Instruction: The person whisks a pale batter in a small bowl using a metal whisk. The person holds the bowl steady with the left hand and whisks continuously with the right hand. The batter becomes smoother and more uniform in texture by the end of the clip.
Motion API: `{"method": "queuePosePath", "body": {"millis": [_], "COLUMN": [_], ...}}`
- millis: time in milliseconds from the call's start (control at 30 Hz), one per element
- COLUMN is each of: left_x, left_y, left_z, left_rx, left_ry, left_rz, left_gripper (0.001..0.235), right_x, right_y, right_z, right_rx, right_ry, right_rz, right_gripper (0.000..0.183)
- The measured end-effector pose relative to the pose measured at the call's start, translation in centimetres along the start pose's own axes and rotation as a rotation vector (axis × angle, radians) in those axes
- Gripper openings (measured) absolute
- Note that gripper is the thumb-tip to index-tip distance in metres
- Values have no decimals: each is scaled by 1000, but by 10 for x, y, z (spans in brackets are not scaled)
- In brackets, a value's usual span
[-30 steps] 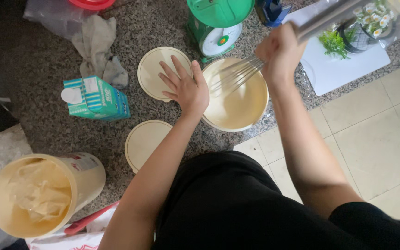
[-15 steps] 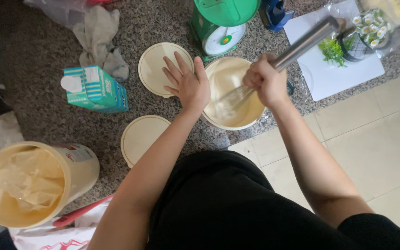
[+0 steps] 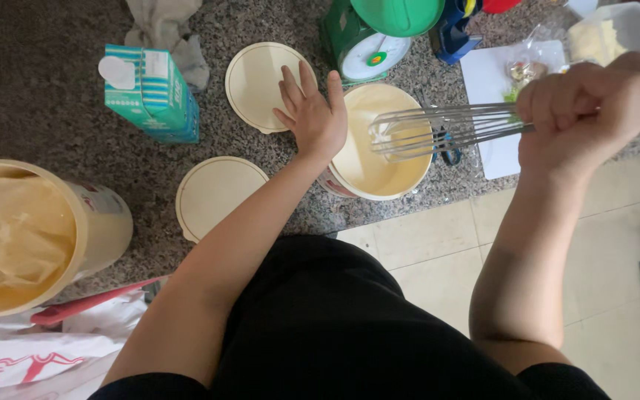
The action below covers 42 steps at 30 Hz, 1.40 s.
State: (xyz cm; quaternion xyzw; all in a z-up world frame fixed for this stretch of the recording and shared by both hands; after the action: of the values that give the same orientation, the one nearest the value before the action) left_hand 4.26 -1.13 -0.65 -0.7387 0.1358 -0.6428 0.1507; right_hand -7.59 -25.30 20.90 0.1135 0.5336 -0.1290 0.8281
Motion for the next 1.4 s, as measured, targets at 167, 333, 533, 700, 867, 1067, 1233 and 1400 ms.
{"method": "queuePosePath", "body": {"millis": [167, 333, 533, 700, 867, 1067, 1233, 1400], "left_x": [0, -1, -2, -1, -4, -2, -6, -5], "left_y": [0, 2, 4, 8, 6, 8, 8, 11], "left_z": [-1, -1, 1, 1, 2, 1, 2, 2], "left_rx": [-23, -35, -14, -4, -8, -22, -31, -34], "left_ry": [-3, -11, -4, 6, -10, 2, -19, -23], "left_rz": [-38, -2, 30, 25, 38, 25, 31, 23], "left_gripper": [84, 85, 85, 82, 82, 82, 82, 82], "right_x": [-8, 28, 52, 46, 57, 51, 48, 41], "right_y": [-7, 2, 3, 16, 20, 21, 23, 24], "right_z": [3, 5, 2, 1, -1, -6, -10, -9], "right_rx": [10, 117, 163, 98, 127, 160, 160, 190], "right_ry": [-49, 14, 102, -19, 127, 74, 95, 41], "right_rz": [2, -16, 173, -150, 265, -12, 197, -27], "right_gripper": [41, 30, 33, 27, 44, 27, 28, 27]}}
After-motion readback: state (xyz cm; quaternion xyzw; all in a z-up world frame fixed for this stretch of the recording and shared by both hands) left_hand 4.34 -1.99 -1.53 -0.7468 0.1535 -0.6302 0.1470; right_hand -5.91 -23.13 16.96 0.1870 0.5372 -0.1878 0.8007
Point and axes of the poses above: each hand's wrist, its own z-axis towards the middle knuckle, its own y-axis out of the palm, x = y × z, the point moved 5 cm from there along z, towards the middle knuckle, and after that the axes turned 8 degrees about -z, right-handed, at the moved point
